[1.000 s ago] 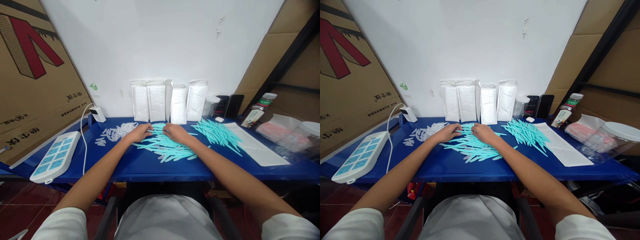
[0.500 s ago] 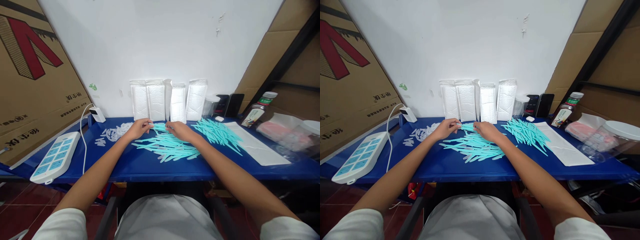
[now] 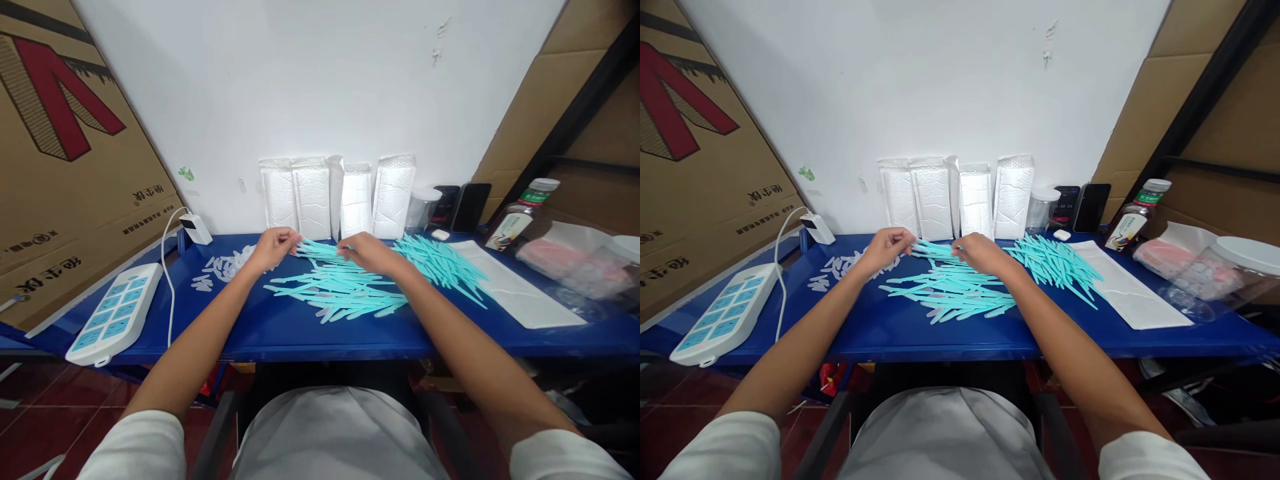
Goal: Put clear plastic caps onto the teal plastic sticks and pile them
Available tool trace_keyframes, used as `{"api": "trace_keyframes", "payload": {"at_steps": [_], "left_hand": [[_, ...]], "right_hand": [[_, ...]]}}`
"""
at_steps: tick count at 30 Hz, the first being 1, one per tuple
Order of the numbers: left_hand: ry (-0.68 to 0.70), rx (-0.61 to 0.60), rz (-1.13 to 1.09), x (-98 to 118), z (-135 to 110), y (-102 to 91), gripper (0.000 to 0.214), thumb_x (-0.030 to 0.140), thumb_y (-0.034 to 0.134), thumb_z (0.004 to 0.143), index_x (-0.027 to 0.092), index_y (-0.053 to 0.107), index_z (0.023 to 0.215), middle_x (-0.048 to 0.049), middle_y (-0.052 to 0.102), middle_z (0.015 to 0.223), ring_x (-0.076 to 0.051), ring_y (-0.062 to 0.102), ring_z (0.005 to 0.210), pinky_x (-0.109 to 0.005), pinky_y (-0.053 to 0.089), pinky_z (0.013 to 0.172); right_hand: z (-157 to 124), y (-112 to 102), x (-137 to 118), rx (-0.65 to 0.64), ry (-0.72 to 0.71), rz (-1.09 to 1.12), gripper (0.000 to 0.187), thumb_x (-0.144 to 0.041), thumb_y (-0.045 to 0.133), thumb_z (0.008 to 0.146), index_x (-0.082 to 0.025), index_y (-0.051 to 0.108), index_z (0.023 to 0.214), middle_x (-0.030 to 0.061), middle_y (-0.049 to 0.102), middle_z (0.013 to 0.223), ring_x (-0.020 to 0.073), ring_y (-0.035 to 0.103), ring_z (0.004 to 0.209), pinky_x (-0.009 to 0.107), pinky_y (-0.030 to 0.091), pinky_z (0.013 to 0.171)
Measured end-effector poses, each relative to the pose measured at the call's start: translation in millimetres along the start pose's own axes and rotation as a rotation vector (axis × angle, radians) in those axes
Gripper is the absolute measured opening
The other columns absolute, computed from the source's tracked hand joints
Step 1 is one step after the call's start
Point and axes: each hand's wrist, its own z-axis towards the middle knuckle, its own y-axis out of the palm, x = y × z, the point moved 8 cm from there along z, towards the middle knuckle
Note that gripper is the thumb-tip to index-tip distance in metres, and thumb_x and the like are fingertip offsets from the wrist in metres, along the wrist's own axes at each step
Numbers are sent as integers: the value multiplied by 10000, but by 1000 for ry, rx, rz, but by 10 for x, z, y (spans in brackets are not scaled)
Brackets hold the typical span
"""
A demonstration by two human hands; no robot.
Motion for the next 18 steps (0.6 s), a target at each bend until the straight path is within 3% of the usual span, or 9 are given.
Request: {"api": "trace_keyframes", "payload": {"at_steps": [4, 6, 8, 10, 12, 15, 18], "left_hand": [[-82, 447, 131, -231, -96, -916, 407, 554, 607, 949, 166, 698, 868, -29, 653, 633, -155, 572, 556, -264, 459, 595], [-171, 498, 401, -340, -164, -1164, 372, 500, 575, 977, 179, 700, 836, -44, 680, 657, -173, 592, 585, -280, 466, 627], [-278, 341, 700, -462, -174, -1137, 338, 460, 602, 962, 188, 722, 802, -77, 720, 710, -219, 649, 683, -314, 490, 696], [-359, 150, 924, -569, -183, -974, 322, 453, 618, 951, 187, 765, 843, -125, 763, 827, -281, 694, 814, -355, 510, 761], [-408, 26, 1053, -623, -194, -807, 336, 459, 608, 956, 183, 799, 942, -168, 779, 962, -333, 711, 935, -390, 524, 809], [-469, -64, 1141, -651, -212, -672, 369, 468, 607, 953, 177, 808, 1056, -200, 772, 1078, -376, 708, 1041, -418, 535, 858], [-518, -92, 1158, -662, -234, -670, 402, 501, 614, 946, 168, 809, 1058, -218, 763, 1086, -398, 705, 1047, -440, 536, 872]], "right_hand": [[-265, -461, 432, 82, 103, -24, 333, -350, 541, 991, -170, 738, 792, 82, 769, 825, 198, 635, 729, 306, 418, 729], [-466, -727, 750, 120, 210, -15, 350, -431, 572, 978, -171, 763, 843, 74, 778, 838, 198, 643, 730, 297, 430, 715], [-685, -875, 1113, 50, 373, -65, 351, -434, 621, 946, -155, 776, 801, 75, 770, 804, 196, 636, 720, 293, 432, 703], [-922, -939, 1472, -53, 581, -107, 305, -352, 651, 915, -131, 784, 753, 95, 763, 776, 214, 644, 742, 303, 447, 712], [-1133, -1009, 1736, -59, 773, -118, 217, -298, 694, 875, -123, 797, 800, 106, 774, 819, 239, 679, 808, 308, 469, 732], [-1301, -1057, 1907, -41, 955, -138, 209, -322, 765, 838, -118, 796, 868, 135, 785, 937, 261, 707, 866, 319, 489, 728], [-1226, -1089, 1842, 13, 956, -198, 284, -411, 767, 862, -132, 794, 906, 147, 776, 1009, 266, 708, 904, 326, 498, 745]]}}
